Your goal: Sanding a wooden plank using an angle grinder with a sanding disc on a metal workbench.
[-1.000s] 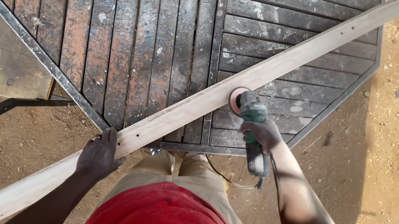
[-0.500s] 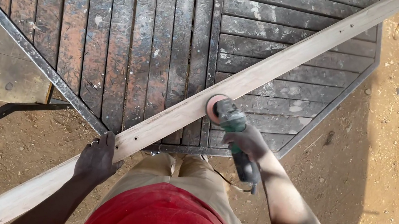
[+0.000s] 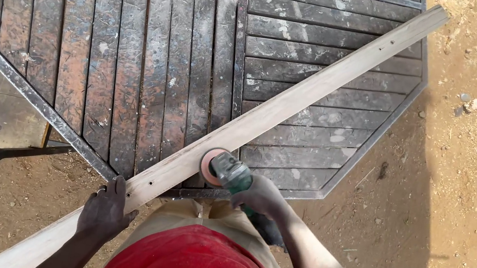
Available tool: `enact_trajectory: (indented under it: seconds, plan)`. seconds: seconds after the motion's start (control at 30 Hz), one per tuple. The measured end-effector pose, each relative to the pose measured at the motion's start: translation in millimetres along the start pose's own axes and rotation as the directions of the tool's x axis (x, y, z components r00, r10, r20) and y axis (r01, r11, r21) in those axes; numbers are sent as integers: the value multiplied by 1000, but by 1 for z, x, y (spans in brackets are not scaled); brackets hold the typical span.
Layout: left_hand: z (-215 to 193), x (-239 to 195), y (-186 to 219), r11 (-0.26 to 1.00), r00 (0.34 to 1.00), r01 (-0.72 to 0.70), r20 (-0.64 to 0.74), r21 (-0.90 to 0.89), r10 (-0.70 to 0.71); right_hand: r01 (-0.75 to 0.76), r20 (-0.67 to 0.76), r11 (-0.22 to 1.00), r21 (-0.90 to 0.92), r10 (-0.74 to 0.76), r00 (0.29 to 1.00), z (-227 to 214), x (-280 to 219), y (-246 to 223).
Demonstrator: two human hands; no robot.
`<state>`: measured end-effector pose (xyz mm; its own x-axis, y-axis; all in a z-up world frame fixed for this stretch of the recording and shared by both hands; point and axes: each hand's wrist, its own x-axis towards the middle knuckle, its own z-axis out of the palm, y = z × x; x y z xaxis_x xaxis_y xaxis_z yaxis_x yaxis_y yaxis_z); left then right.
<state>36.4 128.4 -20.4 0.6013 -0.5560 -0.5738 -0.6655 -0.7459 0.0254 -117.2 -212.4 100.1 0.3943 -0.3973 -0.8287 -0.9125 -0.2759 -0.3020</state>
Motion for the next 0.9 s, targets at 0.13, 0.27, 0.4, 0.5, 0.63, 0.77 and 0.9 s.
enact_trajectory:
  seconds: [0.13, 0.27, 0.4, 0.5, 0.63, 0.77, 0.9]
  plan:
    - [5, 2, -4, 999, 1000, -28, 14, 16, 28, -3, 39, 999, -53, 5, 999, -19, 3, 2]
    - [8, 2, -3, 998, 999, -44, -29, 40, 45, -64, -130, 906, 417, 129, 983, -86, 53, 49]
    - [13, 4, -3, 998, 998, -37, -57, 50, 40, -23, -263, 755, 655, 257, 930, -146, 92, 83]
    - [9, 3, -1, 999, 999, -32, -38, 33, 33, 43, -252, 781, 624, 148, 956, -143, 97, 87]
    - [11, 2, 1, 999, 995, -17, -92, 52, 21, -46, -103, 843, 536, 119, 988, -79, 49, 44]
    - [1, 2, 4, 1000, 1000, 3, -27, 2, -3, 43, -15, 984, 175, -41, 999, -25, 38, 29]
    - [5, 4, 7, 997, 999, 32, -10, 64, -31, 21, -3, 999, 29, -21, 1000, -47, 54, 46]
